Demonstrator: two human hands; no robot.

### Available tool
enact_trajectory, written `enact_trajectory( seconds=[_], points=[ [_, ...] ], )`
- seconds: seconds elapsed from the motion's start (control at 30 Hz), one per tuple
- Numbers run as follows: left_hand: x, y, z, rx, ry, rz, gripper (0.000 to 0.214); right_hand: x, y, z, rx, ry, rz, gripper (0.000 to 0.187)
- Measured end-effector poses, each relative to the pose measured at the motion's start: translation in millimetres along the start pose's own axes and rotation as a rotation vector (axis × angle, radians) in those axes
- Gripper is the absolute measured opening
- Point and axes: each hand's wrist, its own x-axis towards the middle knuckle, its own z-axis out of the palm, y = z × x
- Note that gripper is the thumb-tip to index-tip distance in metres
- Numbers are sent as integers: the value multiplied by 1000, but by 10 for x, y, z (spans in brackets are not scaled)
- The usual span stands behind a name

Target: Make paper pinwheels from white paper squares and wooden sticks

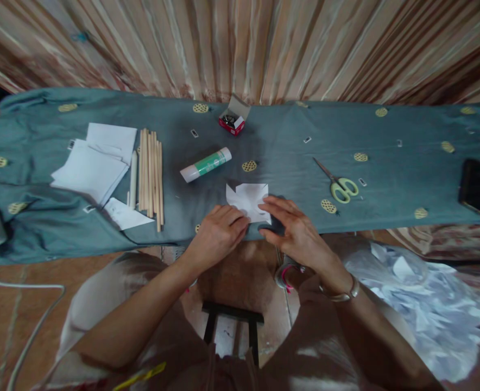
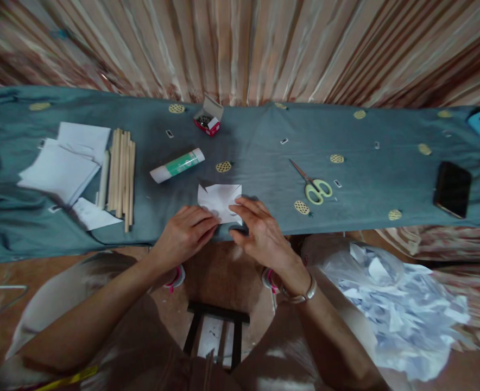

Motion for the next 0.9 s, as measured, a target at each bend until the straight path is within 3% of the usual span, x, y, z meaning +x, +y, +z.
enact_trajectory(
  seconds=[0.23, 0.33, 0.63, 0.9],
  points=[
    [-22, 17, 9, -69, 51, 6, 14, 57, 105, -6, 355, 31, 67, 8],
    [-15, 25, 8, -77, 46, 8, 14, 83, 104, 44, 425, 63, 88, 5],
    [-29, 51, 5, -78, 32, -40, 16, 165, 78, 196, 273, 152, 90, 8],
    [-42, 49, 16, -92, 20, 10, 17, 199, 49, 241, 193, 171, 68, 9]
  ],
)
